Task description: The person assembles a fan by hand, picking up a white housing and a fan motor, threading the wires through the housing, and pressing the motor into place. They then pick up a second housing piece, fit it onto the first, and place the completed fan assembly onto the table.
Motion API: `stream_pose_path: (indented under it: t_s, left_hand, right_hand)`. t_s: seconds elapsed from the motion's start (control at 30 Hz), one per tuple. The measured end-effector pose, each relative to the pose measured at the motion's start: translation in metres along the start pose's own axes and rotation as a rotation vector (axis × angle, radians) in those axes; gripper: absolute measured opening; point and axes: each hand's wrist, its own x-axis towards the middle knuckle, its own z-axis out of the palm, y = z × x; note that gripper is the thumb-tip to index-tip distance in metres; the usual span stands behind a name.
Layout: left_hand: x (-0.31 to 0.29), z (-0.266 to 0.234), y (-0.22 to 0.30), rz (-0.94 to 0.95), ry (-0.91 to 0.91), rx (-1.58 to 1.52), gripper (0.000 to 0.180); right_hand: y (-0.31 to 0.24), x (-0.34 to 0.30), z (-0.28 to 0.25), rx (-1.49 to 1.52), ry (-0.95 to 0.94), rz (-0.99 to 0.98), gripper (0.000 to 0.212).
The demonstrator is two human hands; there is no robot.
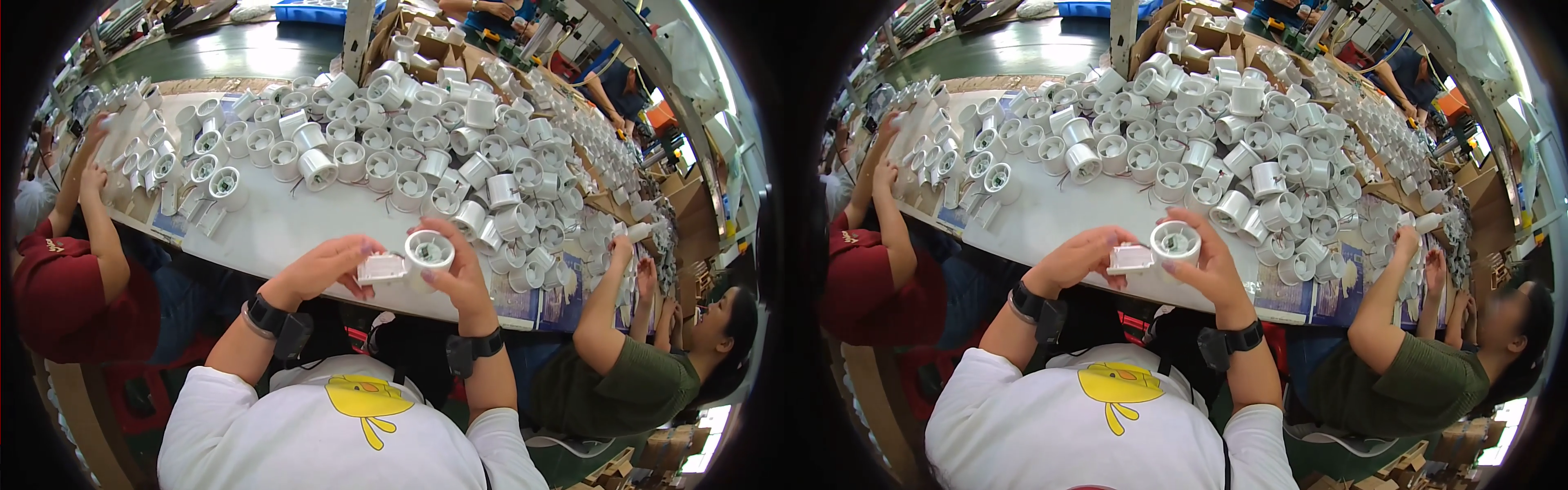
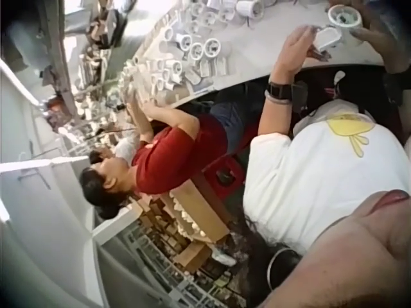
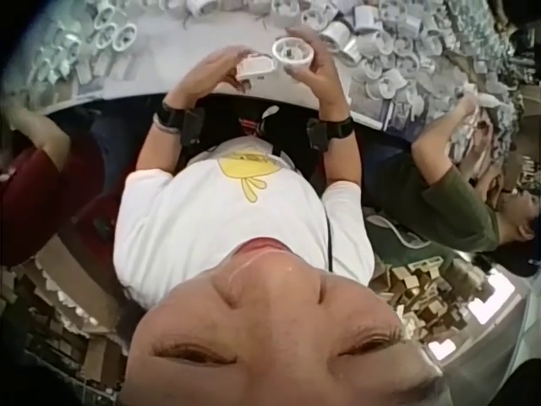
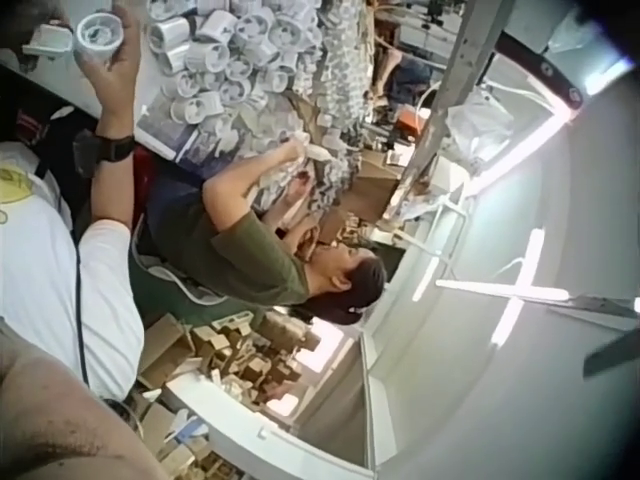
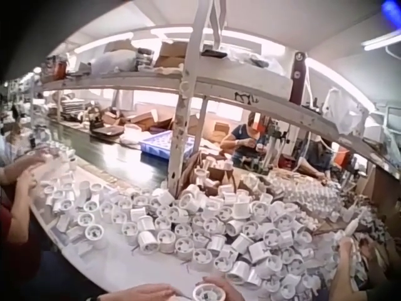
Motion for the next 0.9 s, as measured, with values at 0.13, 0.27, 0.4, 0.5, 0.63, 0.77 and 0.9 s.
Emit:
stream_pose_path:
  t_s: [0.13, 0.27, 0.4, 0.5, 0.63, 0.77, 0.9]
  left_hand:
    - [-0.009, 0.014, 0.005, -0.103, 0.004, 0.126, 0.04]
    - [-0.012, 0.015, -0.003, -0.038, -0.051, 0.183, 0.034]
    - [-0.019, 0.003, -0.013, 0.013, -0.008, 0.171, 0.03]
    - [-0.041, -0.006, -0.001, 0.053, 0.085, 0.127, 0.028]
    - [-0.074, -0.025, 0.033, 0.215, 0.405, 0.078, 0.028]
    - [-0.114, -0.065, 0.074, 0.538, 0.736, -0.032, 0.029]
    - [-0.141, -0.129, 0.112, 0.632, 1.129, 0.309, 0.025]
  right_hand:
    - [-0.001, 0.001, 0.008, -0.088, -0.112, 0.014, 0.068]
    - [0.001, -0.003, 0.012, -0.139, -0.129, 0.032, 0.069]
    - [0.01, 0.0, 0.021, -0.041, -0.122, -0.069, 0.062]
    - [0.018, 0.006, 0.014, 0.005, -0.105, -0.093, 0.055]
    - [0.048, 0.003, -0.007, -0.09, -0.015, 0.025, 0.042]
    - [0.057, 0.0, -0.007, -0.276, 0.037, 0.097, 0.028]
    - [0.056, 0.001, 0.0, -0.491, -0.035, -0.005, 0.019]
